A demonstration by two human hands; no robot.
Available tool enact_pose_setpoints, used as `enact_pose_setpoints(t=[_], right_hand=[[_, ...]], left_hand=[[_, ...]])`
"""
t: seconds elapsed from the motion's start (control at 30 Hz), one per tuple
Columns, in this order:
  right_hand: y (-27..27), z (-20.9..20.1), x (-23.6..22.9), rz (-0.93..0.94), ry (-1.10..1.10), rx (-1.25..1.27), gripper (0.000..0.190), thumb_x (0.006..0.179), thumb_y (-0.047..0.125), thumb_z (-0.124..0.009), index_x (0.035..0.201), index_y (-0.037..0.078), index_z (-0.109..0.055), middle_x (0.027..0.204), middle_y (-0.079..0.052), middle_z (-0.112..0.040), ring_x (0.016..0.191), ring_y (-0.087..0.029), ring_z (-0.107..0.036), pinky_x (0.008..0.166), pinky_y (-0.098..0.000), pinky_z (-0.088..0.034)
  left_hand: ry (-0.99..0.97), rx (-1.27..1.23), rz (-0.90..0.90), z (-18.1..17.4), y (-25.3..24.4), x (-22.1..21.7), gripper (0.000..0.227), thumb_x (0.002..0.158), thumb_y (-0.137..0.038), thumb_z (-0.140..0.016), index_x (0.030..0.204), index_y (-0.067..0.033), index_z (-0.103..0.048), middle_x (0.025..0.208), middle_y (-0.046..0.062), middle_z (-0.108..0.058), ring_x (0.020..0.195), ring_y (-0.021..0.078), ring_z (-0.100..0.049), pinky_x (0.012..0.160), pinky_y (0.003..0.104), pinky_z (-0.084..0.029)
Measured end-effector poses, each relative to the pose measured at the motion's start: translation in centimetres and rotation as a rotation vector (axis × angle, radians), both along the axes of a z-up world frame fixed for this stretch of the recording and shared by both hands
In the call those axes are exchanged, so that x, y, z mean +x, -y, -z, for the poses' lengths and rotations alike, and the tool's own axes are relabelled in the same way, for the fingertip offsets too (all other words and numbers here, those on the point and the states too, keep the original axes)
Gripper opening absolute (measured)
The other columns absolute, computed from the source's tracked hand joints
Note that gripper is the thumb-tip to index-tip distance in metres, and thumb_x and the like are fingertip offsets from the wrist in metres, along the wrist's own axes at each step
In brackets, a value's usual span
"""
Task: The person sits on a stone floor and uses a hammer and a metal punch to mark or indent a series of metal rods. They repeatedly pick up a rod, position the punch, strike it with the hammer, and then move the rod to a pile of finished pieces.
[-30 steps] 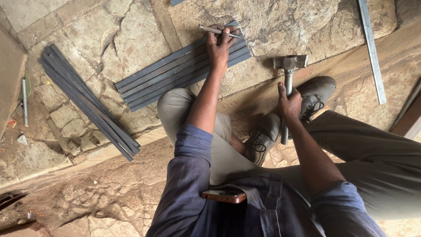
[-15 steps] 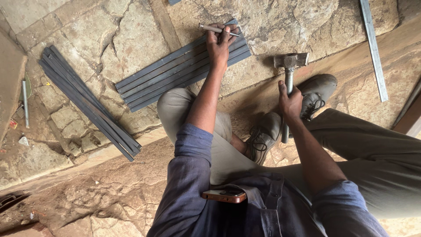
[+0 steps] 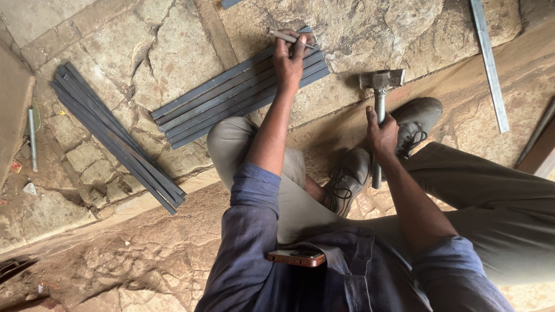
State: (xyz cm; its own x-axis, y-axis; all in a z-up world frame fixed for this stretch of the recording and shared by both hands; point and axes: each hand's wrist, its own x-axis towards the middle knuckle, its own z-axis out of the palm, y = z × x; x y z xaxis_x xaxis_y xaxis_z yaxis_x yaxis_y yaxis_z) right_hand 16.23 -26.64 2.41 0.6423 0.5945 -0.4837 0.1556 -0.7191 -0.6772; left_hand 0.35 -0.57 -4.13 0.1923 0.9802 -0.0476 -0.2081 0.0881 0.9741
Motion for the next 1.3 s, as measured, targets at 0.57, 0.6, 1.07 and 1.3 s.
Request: enact_pose_setpoints(t=[0.57, 0.6, 1.07, 1.3], right_hand=[[-5.5, -19.4, 8.2, -0.158, -0.045, 0.849, 0.049, 0.110, 0.054, -0.046, 0.097, 0.007, -0.055, 0.067, -0.002, -0.057, 0.047, -0.010, -0.052, 0.039, -0.0303, -0.044], [-6.3, -21.8, 8.9, -0.191, -0.025, 0.946, 0.050, 0.109, 0.055, -0.046, 0.097, 0.007, -0.055, 0.067, -0.002, -0.056, 0.046, -0.011, -0.051, 0.040, -0.0304, -0.043], [-12.6, -28.1, 5.2, -0.431, -0.092, 1.373, 0.062, 0.105, 0.066, -0.042, 0.097, 0.007, -0.056, 0.062, -0.006, -0.052, 0.041, -0.014, -0.048, 0.040, -0.0321, -0.041], [-5.9, -18.2, 3.1, -0.069, -0.697, 1.196, 0.061, 0.103, 0.069, -0.052, 0.103, 0.009, -0.061, 0.073, -0.005, -0.058, 0.044, -0.013, -0.050, 0.044, -0.0318, -0.042]], left_hand=[[-0.450, 0.479, 0.097, -5.3, 0.1, 0.6, 0.008, 0.098, -0.007, -0.070, 0.097, -0.0052, -0.063, 0.091, 0.007, -0.077, 0.083, 0.0159, -0.080, 0.065, 0.029, -0.063], [-0.469, 0.495, 0.119, -5.2, 0.1, 0.7, 0.008, 0.098, -0.006, -0.070, 0.097, -0.0050, -0.062, 0.094, 0.008, -0.077, 0.084, 0.0165, -0.080, 0.065, 0.029, -0.064], [-0.288, 0.263, 0.200, -1.1, -2.2, 0.8, 0.013, 0.106, 0.001, -0.055, 0.114, -0.0079, -0.049, 0.108, 0.011, -0.074, 0.100, 0.0230, -0.079, 0.082, 0.037, -0.072], [-0.006, -0.030, 0.171, -0.8, -1.5, 0.1, 0.015, 0.104, 0.001, -0.052, 0.113, -0.0075, -0.044, 0.102, 0.013, -0.070, 0.096, 0.0212, -0.073, 0.087, 0.042, -0.068]])
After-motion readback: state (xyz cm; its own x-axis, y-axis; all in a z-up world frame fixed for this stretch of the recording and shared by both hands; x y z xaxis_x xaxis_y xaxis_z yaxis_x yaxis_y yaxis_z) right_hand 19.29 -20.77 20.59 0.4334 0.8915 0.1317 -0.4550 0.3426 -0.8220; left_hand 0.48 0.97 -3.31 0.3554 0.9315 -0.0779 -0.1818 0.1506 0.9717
